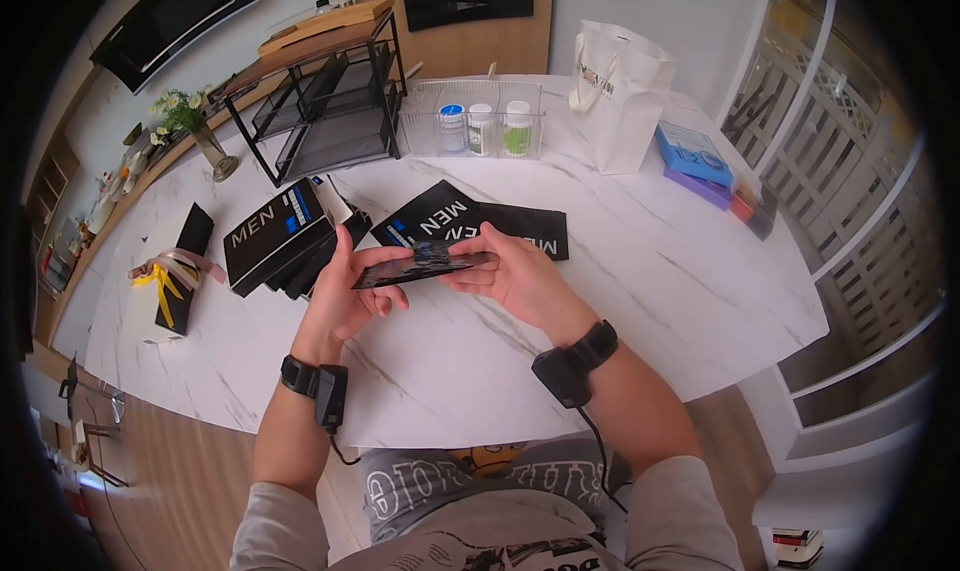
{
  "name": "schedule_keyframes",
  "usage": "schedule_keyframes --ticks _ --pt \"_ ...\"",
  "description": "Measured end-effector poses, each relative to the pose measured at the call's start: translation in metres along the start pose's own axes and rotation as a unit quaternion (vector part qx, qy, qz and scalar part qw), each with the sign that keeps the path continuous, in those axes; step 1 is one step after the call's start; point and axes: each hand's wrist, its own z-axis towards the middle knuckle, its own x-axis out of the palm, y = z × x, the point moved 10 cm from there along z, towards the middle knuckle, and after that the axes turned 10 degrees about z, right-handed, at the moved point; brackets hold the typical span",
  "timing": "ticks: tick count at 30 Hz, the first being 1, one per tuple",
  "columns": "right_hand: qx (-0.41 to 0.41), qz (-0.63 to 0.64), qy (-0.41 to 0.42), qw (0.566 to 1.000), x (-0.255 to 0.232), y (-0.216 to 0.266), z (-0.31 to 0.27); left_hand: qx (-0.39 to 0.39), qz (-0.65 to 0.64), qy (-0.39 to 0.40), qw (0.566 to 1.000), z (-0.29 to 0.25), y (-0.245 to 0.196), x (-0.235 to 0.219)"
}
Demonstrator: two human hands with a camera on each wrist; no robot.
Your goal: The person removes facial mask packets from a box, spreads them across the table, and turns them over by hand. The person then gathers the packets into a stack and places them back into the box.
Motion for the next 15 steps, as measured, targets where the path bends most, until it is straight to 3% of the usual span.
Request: schedule_keyframes --ticks 15 --pt "0.006 0.0 0.003 1.0 0.0 -0.001 0.0011 0.006 -0.036 0.0 0.999 0.002 0.0022 0.0002"
